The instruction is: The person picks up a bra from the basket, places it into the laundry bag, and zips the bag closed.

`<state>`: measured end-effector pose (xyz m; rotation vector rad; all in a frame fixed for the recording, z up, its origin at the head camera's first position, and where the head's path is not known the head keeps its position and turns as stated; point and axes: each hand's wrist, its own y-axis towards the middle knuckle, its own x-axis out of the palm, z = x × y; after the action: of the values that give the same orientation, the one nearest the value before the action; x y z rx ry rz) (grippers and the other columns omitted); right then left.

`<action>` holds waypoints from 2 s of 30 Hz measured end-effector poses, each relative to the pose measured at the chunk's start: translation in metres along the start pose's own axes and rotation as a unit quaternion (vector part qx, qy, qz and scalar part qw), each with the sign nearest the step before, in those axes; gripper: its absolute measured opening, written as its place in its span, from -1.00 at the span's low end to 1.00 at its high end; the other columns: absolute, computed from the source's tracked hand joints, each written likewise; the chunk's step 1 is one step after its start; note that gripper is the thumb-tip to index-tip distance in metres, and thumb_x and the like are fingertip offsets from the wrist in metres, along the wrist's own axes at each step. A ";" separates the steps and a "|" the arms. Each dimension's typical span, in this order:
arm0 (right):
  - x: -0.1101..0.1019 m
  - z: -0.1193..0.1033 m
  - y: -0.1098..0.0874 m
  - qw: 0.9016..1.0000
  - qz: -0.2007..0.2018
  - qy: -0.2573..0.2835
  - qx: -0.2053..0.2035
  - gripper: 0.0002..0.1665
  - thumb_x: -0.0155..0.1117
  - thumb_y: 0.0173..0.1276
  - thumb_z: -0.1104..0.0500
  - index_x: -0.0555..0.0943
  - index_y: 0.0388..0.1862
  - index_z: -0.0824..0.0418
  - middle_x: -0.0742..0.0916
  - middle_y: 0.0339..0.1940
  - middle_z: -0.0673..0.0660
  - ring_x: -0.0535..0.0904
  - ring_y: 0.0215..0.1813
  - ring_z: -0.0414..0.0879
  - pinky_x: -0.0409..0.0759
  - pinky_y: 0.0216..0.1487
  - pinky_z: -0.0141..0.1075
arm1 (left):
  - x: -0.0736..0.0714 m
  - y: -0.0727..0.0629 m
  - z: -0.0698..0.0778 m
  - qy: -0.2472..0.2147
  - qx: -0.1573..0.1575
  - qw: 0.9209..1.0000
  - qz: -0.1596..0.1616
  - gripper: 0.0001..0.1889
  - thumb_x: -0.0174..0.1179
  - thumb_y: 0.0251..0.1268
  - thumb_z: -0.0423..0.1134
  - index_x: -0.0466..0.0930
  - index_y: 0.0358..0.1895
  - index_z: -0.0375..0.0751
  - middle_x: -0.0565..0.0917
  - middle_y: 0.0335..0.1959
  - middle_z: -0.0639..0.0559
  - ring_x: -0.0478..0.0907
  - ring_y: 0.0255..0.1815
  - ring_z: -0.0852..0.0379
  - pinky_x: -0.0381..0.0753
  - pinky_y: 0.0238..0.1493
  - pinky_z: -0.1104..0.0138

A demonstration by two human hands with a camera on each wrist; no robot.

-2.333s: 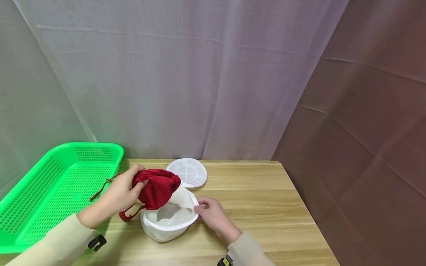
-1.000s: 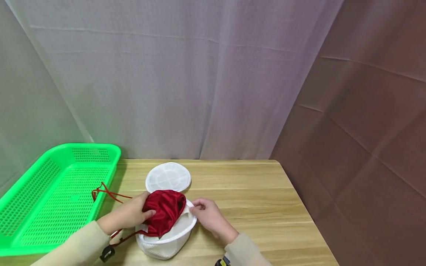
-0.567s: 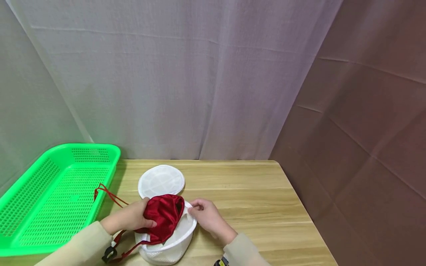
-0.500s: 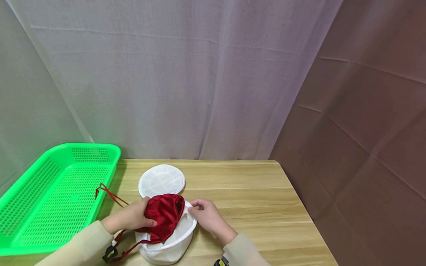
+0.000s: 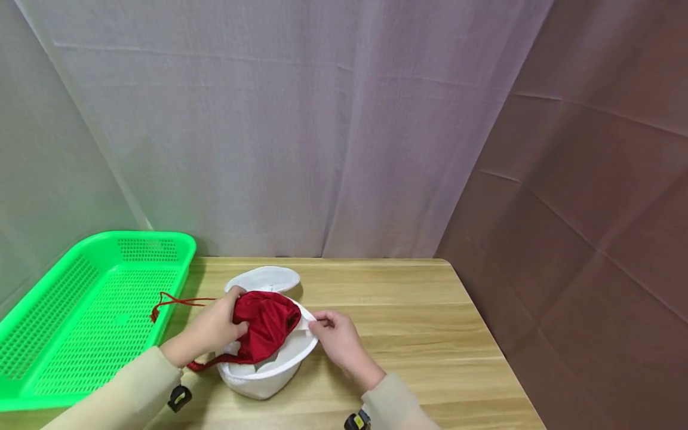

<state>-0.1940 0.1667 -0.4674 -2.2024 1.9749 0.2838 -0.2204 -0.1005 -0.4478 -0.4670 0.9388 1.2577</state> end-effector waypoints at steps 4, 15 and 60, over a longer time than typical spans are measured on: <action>0.002 -0.007 0.002 0.999 0.005 0.036 -0.005 -0.75 0.21 0.37 0.32 0.61 -0.02 0.42 0.67 -0.27 0.21 0.60 -0.23 -0.04 0.66 -0.21 -0.28 | -0.005 0.009 0.000 0.089 0.053 0.992 0.074 -0.47 0.34 -0.11 -0.38 0.41 0.05 -0.25 0.63 -0.30 -0.10 0.58 -0.30 -0.07 0.58 -0.36 0.06; 0.011 -0.007 0.007 0.999 0.023 0.027 0.002 -0.81 0.24 0.34 0.31 0.65 -0.12 0.38 0.67 -0.34 0.15 0.58 -0.29 -0.11 0.66 -0.18 -0.11 | 0.008 0.009 -0.011 0.164 0.112 0.974 0.105 -0.68 0.34 0.01 -0.36 0.50 -0.13 -0.19 0.56 -0.30 -0.03 0.53 -0.24 -0.10 0.60 -0.29 0.09; 0.002 0.001 0.012 0.998 0.063 -0.017 -0.011 -0.85 0.27 0.34 0.27 0.68 -0.18 0.32 0.69 -0.36 0.13 0.57 -0.33 -0.12 0.63 -0.28 -0.21 | -0.037 -0.011 -0.035 0.301 0.104 0.945 0.070 -0.81 0.37 -0.12 -0.50 0.56 -0.41 -0.27 0.50 -0.49 -0.09 0.45 -0.41 -0.11 0.55 -0.43 0.10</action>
<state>-0.2055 0.1640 -0.4686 -2.0746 2.1059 0.3593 -0.2223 -0.1523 -0.4396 -0.6406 1.6305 1.1401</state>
